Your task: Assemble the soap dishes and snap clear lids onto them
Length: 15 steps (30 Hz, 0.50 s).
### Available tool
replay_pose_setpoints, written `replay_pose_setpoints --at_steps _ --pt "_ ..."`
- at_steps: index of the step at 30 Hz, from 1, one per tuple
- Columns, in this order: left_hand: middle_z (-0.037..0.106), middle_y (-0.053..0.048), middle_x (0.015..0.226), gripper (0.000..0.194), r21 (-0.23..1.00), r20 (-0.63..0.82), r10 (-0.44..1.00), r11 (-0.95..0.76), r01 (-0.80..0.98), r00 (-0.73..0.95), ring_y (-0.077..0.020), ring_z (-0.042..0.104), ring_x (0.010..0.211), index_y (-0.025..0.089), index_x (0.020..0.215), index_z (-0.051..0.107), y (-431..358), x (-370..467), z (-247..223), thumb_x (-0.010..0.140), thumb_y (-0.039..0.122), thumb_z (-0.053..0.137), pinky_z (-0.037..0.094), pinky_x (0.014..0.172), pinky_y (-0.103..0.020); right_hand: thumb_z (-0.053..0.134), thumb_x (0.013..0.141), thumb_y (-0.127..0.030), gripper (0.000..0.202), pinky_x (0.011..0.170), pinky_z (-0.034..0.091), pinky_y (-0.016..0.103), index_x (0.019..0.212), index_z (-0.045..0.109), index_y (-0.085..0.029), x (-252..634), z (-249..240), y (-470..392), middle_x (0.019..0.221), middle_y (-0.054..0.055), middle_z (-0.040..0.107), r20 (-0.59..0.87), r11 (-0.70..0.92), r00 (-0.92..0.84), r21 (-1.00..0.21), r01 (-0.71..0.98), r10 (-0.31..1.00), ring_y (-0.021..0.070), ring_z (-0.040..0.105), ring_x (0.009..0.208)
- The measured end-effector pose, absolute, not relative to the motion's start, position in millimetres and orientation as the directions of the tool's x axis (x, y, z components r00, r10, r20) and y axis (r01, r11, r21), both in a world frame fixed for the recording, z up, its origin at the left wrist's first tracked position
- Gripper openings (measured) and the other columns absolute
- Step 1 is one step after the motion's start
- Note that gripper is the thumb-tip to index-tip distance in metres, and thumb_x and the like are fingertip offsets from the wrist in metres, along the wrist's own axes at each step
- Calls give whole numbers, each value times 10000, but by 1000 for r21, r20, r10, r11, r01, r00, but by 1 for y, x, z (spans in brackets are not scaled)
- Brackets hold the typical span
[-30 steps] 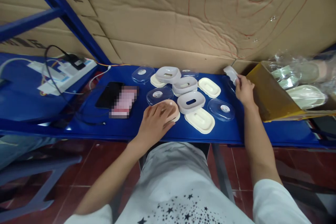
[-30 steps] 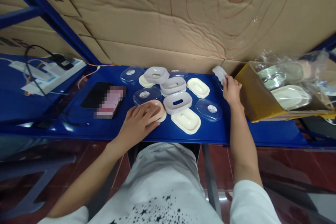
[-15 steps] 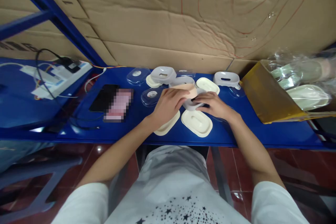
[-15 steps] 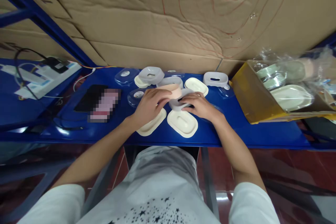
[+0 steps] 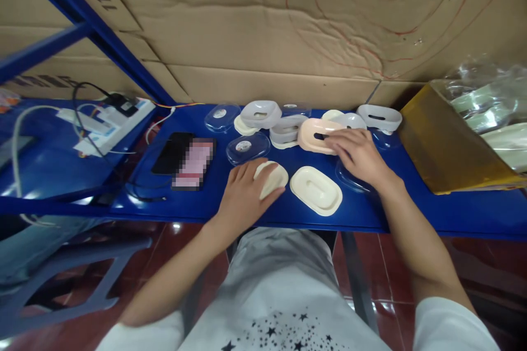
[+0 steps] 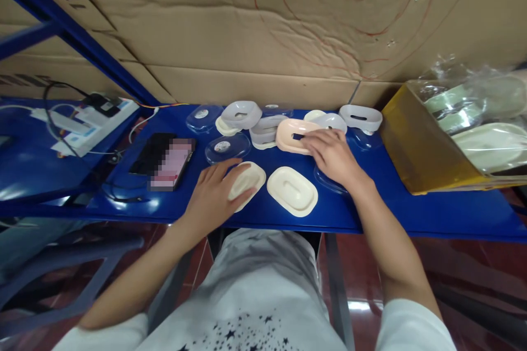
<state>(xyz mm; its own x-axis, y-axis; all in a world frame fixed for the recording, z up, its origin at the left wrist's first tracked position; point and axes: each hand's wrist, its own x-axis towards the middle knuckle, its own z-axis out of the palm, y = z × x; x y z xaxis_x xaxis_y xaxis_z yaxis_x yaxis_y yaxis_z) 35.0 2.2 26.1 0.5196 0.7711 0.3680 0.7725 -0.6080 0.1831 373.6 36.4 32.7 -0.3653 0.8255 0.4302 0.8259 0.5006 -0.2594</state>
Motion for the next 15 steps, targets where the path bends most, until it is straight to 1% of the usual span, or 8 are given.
replay_pose_setpoints --at_steps 1,2,4,6,9,11,13,15 --pt "649 -189 1476 488 185 340 798 -576 797 498 -393 631 1334 227 1429 639 -11 25 21 1027 501 681 499 1096 -565 481 1117 -352 343 1120 433 525 1334 741 -290 364 33 33 1359 77 770 404 564 -435 -288 774 804 316 668 1313" --pt "658 -187 1462 473 197 318 817 -553 809 481 -398 637 1318 236 1402 658 -21 17 15 1015 504 698 509 1080 -578 517 1110 -392 328 1112 447 516 1321 749 -298 353 33 29 1332 72 782 381 616 -499 -310 724 778 314 680 1298" --pt "678 -160 1439 358 240 277 832 -544 804 480 -381 634 1325 264 1351 690 -31 6 4 1024 410 689 518 1081 -579 589 1080 -450 323 1101 466 513 1312 759 -305 334 30 22 1303 77 789 354 687 -590 -327 649 726 323 686 1291" --pt "680 -127 1455 277 297 255 815 -578 760 521 -353 600 1398 279 1298 713 -31 0 -6 1029 290 647 485 1153 -584 610 1069 -448 334 1129 456 529 1346 742 -317 322 27 17 1333 83 774 348 717 -627 -312 623 696 331 667 1326" --pt "637 -115 1529 280 377 289 779 -627 682 556 -325 521 1511 268 1243 727 -23 -5 -16 997 194 617 378 1268 -608 632 1053 -432 423 1205 394 583 1462 646 -327 328 25 19 1506 105 674 339 672 -584 -275 688 737 352 573 1452" --pt "582 -131 1587 282 408 335 781 -625 666 527 -338 473 1555 258 1211 738 -21 -7 -22 968 169 625 339 1291 -632 686 1013 -480 518 1228 342 658 1498 592 -326 344 23 25 1609 128 581 310 590 -514 -249 768 800 397 478 1535" --pt "509 -158 1643 286 431 374 791 -611 664 484 -366 429 1583 242 1209 736 -21 -8 -26 950 164 644 323 1295 -652 721 981 -537 574 1224 314 721 1497 582 -329 363 22 34 1661 146 521 274 519 -456 -237 822 847 436 415 1575" --pt "445 -175 1680 342 476 391 805 -592 650 446 -375 406 1595 236 1286 700 -22 -9 -28 948 188 671 340 1295 -640 731 971 -566 560 1231 329 720 1463 616 -324 375 21 41 1657 156 523 266 517 -456 -252 818 850 432 422 1576"
